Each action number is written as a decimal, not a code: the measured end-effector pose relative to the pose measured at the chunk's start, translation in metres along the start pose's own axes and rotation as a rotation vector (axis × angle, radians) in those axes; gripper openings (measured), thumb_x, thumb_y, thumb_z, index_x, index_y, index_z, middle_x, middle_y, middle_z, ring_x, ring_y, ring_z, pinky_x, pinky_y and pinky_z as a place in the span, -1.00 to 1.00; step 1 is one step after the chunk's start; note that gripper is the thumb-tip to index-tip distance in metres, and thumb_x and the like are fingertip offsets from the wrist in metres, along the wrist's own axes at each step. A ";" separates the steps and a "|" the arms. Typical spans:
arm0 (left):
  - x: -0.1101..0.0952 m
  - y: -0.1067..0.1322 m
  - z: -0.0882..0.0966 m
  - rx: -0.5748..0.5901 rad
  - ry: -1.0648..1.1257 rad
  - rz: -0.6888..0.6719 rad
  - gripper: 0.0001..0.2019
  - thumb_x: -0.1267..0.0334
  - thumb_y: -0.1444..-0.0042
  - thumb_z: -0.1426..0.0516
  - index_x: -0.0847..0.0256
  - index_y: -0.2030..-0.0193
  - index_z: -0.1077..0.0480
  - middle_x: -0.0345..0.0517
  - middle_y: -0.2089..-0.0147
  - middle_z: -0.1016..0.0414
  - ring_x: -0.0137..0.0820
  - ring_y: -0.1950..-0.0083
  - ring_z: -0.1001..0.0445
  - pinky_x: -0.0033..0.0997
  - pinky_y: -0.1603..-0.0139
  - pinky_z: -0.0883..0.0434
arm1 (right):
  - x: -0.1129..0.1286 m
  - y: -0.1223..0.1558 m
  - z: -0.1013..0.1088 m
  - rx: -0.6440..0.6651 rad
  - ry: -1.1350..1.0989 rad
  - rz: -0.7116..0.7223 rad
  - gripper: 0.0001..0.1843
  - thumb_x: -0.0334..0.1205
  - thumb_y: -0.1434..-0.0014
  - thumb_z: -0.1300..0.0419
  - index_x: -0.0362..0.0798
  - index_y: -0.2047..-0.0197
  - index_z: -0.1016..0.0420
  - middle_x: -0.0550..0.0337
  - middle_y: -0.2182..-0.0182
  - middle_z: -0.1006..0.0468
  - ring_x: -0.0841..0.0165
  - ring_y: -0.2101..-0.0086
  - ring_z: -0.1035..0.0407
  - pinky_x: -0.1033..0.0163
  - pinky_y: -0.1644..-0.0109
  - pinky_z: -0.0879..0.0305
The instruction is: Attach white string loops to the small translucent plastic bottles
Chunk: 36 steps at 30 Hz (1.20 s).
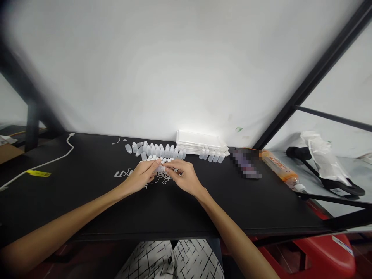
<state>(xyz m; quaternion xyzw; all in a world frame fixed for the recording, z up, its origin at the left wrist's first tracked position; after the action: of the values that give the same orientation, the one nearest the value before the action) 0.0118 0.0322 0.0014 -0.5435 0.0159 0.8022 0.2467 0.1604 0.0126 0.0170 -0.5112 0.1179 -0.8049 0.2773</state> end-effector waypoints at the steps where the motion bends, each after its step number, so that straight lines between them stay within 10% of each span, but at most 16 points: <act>1: -0.003 0.000 0.000 -0.004 -0.028 -0.015 -0.52 -0.08 -0.31 0.16 0.22 0.50 -0.17 -0.29 0.57 -0.02 -0.49 0.55 -0.06 -0.47 0.55 -0.11 | 0.000 0.000 0.000 -0.005 0.002 -0.002 -0.75 -0.16 -0.21 -0.18 0.05 0.08 -0.61 0.09 0.29 -0.56 0.35 0.36 -0.42 0.32 0.45 -0.40; 9: -0.018 0.004 0.003 -0.061 -0.323 -0.253 -0.63 0.17 -0.37 0.20 0.23 0.39 -0.25 -0.19 0.44 -0.29 -0.41 0.40 -0.29 -0.39 0.30 -0.24 | 0.003 0.002 -0.005 -0.017 -0.132 -0.005 -0.72 -0.13 -0.21 -0.18 0.06 0.05 -0.60 0.11 0.34 -0.54 0.35 0.41 -0.44 0.23 0.39 -0.52; 36: -0.019 0.002 0.007 0.040 -0.366 -0.446 -0.71 0.22 -0.32 0.01 0.22 -0.06 -0.43 -0.07 0.22 -0.38 -0.38 0.25 -0.38 -0.37 0.21 -0.38 | -0.004 0.003 0.002 -0.125 -0.125 -0.070 -0.75 -0.14 -0.16 -0.23 -0.08 0.13 -0.55 0.11 0.36 -0.59 0.31 0.38 -0.53 0.21 0.31 -0.54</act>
<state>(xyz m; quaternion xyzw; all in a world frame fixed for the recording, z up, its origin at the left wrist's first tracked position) 0.0098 0.0251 0.0202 -0.3747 -0.1328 0.8124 0.4265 0.1643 0.0127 0.0139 -0.5806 0.1322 -0.7716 0.2235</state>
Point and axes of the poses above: each hand's wrist, its own y-axis away from the middle knuckle, its own z-axis out of the back of the hand, x = y × z, the point moved 5 cm from there along -y, towards the middle knuckle
